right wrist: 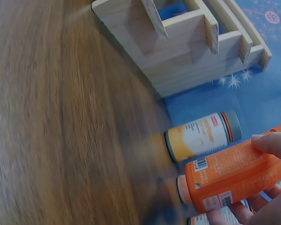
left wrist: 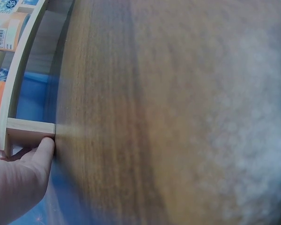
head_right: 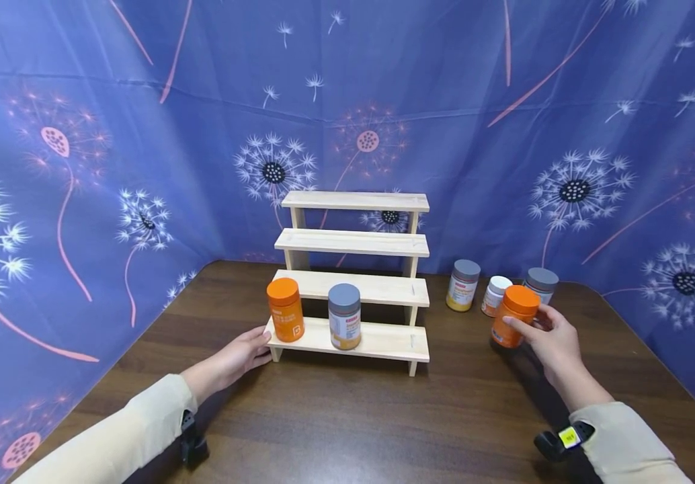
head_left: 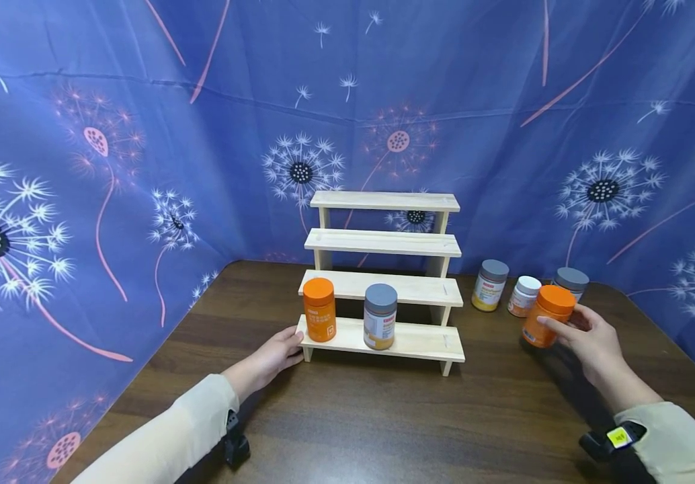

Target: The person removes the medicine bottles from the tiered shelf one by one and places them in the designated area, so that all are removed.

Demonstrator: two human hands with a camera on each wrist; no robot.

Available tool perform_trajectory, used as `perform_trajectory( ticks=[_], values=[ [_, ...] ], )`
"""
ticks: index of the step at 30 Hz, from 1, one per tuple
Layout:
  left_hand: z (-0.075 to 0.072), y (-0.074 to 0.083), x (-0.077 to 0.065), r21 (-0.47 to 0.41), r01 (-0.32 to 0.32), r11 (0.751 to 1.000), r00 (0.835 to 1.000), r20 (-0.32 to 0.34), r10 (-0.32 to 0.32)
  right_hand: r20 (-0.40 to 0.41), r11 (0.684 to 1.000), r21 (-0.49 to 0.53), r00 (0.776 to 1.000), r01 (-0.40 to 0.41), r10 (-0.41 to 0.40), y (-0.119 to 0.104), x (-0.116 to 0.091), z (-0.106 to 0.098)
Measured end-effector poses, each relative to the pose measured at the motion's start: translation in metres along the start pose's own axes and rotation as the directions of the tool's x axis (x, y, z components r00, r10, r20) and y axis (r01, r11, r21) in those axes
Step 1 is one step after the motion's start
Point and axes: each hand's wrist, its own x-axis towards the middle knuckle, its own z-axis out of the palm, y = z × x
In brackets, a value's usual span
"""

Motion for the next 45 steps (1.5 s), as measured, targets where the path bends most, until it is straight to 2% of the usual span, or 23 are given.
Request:
perform_trajectory(
  ticks=[8,16,20,27,33,45],
  values=[
    [-0.002,0.001,0.0,0.0,-0.008,1.0,1.0,0.007,0.008,-0.057,0.999,0.03,0.998,-0.03,0.031,0.005,0.004,-0.012],
    [-0.002,-0.001,-0.001,-0.008,-0.011,1.0,1.0,0.014,0.012,-0.106,0.989,0.001,0.983,-0.147,0.147,0.03,0.02,-0.027],
    [-0.001,-0.001,0.0,-0.019,-0.012,1.0,1.0,0.012,0.013,-0.114,0.986,0.006,0.979,-0.168,0.168,0.035,0.025,-0.034],
    [-0.001,-0.001,0.0,-0.017,-0.006,1.0,1.0,0.0,0.006,-0.173,0.98,-0.035,0.967,-0.194,0.185,0.033,0.024,-0.036],
    [0.0,-0.001,-0.001,-0.007,0.0,1.0,1.0,-0.001,0.0,-0.165,0.977,-0.033,0.965,-0.21,0.202,0.029,0.026,-0.039],
    [0.0,-0.001,-0.003,0.002,-0.001,1.0,1.0,-0.005,0.001,-0.17,0.968,-0.09,0.961,-0.234,0.217,0.03,0.031,-0.041]
  ],
)
